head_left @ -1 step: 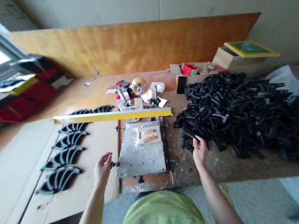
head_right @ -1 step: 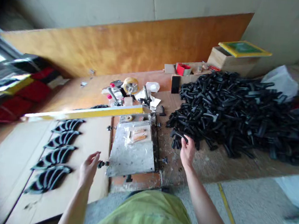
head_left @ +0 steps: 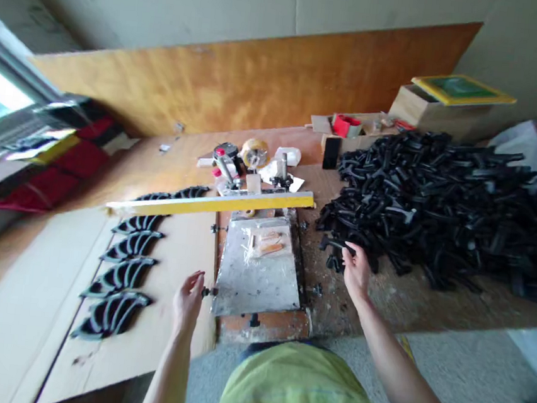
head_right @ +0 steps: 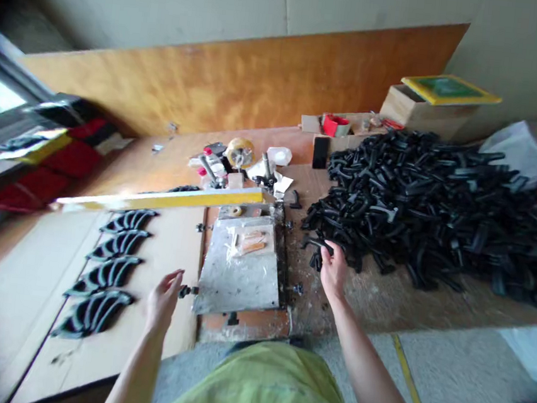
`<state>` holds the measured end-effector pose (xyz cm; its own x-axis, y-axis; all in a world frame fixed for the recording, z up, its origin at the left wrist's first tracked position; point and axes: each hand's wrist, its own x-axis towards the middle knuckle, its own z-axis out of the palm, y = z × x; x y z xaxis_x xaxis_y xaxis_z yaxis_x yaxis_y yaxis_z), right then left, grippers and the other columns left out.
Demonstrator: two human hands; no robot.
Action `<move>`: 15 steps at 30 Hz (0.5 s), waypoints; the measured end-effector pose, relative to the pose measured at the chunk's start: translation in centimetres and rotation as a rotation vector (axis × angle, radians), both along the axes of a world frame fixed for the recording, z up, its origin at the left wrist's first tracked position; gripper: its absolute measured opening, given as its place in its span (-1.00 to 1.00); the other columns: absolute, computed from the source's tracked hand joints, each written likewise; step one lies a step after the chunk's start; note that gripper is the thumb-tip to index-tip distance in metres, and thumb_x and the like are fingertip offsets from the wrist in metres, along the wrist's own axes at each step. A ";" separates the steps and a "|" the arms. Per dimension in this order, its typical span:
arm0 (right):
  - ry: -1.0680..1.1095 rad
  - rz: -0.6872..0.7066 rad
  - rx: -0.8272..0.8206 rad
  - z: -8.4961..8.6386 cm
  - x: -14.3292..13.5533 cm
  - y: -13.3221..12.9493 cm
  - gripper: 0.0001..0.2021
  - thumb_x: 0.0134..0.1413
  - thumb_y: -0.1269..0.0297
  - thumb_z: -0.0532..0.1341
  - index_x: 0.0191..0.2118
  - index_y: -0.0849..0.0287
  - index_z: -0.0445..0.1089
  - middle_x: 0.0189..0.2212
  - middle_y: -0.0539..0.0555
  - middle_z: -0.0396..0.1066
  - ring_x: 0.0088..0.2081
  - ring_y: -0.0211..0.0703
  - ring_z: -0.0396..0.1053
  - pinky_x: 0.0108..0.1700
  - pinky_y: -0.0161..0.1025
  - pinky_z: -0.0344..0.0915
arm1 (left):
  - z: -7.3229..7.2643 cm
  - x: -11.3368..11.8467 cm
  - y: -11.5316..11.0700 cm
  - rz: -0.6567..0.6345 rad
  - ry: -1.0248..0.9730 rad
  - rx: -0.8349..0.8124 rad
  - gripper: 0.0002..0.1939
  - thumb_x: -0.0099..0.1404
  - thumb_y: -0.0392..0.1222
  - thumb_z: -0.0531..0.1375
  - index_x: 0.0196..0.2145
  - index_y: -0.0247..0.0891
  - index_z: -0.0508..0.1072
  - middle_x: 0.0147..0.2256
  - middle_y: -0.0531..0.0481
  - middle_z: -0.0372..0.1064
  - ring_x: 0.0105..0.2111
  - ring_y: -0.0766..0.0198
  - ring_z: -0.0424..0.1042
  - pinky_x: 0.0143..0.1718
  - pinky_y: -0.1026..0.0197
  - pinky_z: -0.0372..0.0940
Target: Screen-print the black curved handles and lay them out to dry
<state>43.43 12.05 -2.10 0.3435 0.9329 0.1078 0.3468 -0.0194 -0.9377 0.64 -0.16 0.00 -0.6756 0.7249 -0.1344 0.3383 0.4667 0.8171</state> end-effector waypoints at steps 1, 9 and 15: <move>0.010 0.124 -0.021 0.4 -1.7 0.9 -0.57 0.13 -0.11 0.10 -0.12 0.15 0.37 -0.39 0.05 0.45 -0.45 -0.20 0.36 -0.40 -0.29 0.29 | 0.0 0.6 -0.1 0.009 -0.004 0.007 -0.42 0.16 0.22 0.11 -0.06 -0.27 0.49 -0.18 -0.14 0.52 -0.25 0.12 0.51 -0.26 0.19 0.32; -0.259 0.528 -0.322 3.1 -15.8 7.1 -0.74 0.18 0.07 0.11 -0.34 0.16 0.35 -0.60 -0.02 0.35 -0.52 -0.21 0.35 -0.44 -0.34 0.20 | 1.1 2.0 -0.7 -0.018 -0.064 0.096 -0.46 0.14 0.21 0.14 -0.12 -0.27 0.52 -0.26 -0.13 0.54 -0.28 0.15 0.51 -0.27 0.21 0.34; -0.726 0.545 -0.347 5.0 -16.7 7.8 -0.45 0.20 -0.17 0.05 -0.02 0.25 0.35 -0.30 0.28 0.51 -0.22 0.05 0.48 -0.22 -0.16 0.31 | 3.4 -1.5 -0.7 0.028 -0.061 0.138 -0.53 0.14 0.18 0.19 -0.18 -0.25 0.53 -0.17 -0.15 0.52 -0.19 0.11 0.49 -0.19 0.13 0.37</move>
<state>26.76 19.82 2.86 -0.1868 0.9642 -0.1883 0.8821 0.0803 -0.4643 -0.85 -0.83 3.41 -0.6895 0.7203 -0.0766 0.2742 0.3574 0.8928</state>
